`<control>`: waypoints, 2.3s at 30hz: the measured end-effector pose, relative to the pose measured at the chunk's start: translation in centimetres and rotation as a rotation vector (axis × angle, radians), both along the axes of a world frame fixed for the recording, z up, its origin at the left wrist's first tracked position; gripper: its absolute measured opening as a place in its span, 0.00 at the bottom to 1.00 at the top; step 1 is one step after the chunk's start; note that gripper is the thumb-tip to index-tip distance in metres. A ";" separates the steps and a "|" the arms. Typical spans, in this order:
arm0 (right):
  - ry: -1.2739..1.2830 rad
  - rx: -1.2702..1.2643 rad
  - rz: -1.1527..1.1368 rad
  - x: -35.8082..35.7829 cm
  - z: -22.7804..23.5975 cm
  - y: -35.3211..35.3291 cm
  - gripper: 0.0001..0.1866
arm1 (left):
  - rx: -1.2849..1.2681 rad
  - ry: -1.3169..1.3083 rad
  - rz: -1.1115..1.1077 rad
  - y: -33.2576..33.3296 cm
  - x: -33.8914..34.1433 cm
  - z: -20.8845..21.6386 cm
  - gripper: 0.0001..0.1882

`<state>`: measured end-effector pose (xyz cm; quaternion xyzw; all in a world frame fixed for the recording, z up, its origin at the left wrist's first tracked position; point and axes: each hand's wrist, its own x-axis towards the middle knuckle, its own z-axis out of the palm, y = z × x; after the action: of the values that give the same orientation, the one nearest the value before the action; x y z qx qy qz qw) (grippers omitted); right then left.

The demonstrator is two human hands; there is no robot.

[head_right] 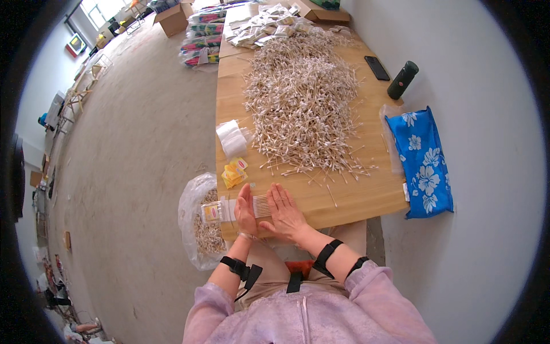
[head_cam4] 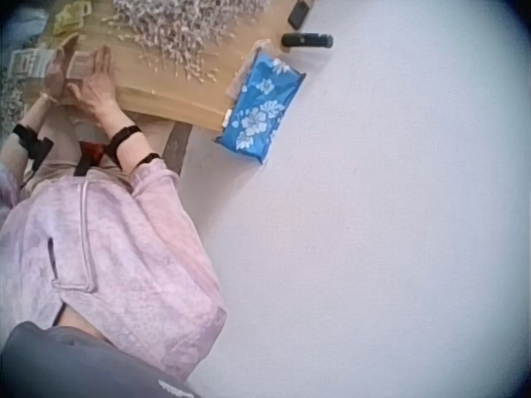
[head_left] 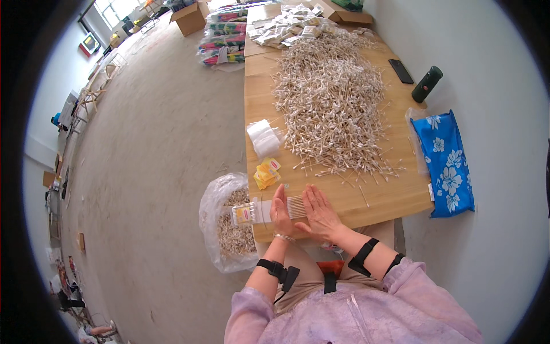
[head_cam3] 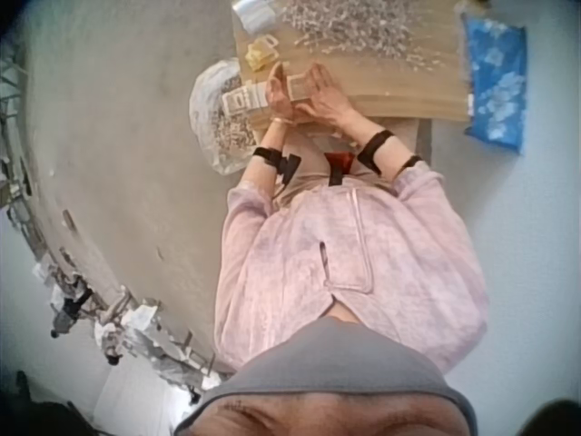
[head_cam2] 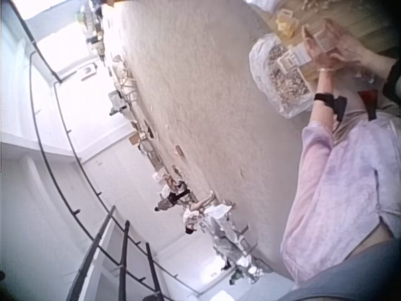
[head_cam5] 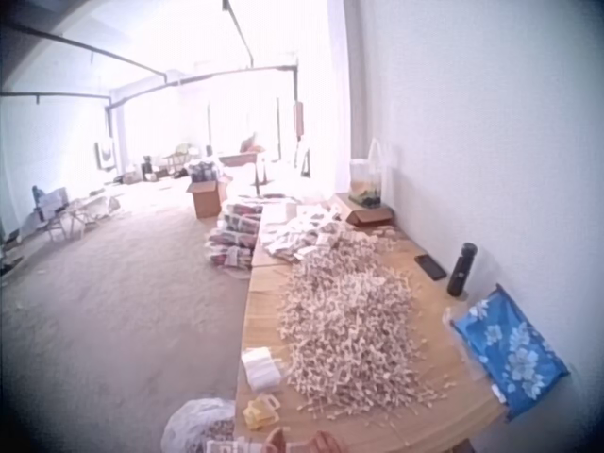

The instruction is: Sorting small white plastic stems and placing them into a plastic tray.

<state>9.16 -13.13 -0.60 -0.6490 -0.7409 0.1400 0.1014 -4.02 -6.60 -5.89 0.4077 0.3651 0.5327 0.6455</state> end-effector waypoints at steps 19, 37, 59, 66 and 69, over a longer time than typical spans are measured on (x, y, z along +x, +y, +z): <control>-0.119 0.164 0.072 0.2 -1.6 -0.2 0.60 | 0.725 1.157 -0.354 -6.3 -4.5 5.4 0.26; -0.107 0.165 0.062 0.1 -2.1 -0.2 0.51 | 0.650 1.352 -0.401 -6.4 -3.1 5.6 0.37; -0.124 0.101 0.054 0.0 -1.8 -0.3 0.44 | 0.579 1.379 -0.442 -5.6 -2.4 6.1 0.38; -0.188 0.134 0.059 -0.1 -1.8 -0.3 0.47 | 0.551 1.356 -0.401 -5.3 -2.1 5.9 0.37; -0.168 0.102 0.060 0.0 -1.4 -0.3 0.48 | 0.531 1.356 -0.404 -5.0 -1.9 6.1 0.36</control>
<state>9.12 -13.47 -2.03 -0.6298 -0.7722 0.0501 0.0673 -5.94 -11.63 0.21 0.8470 0.4598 0.1063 0.2448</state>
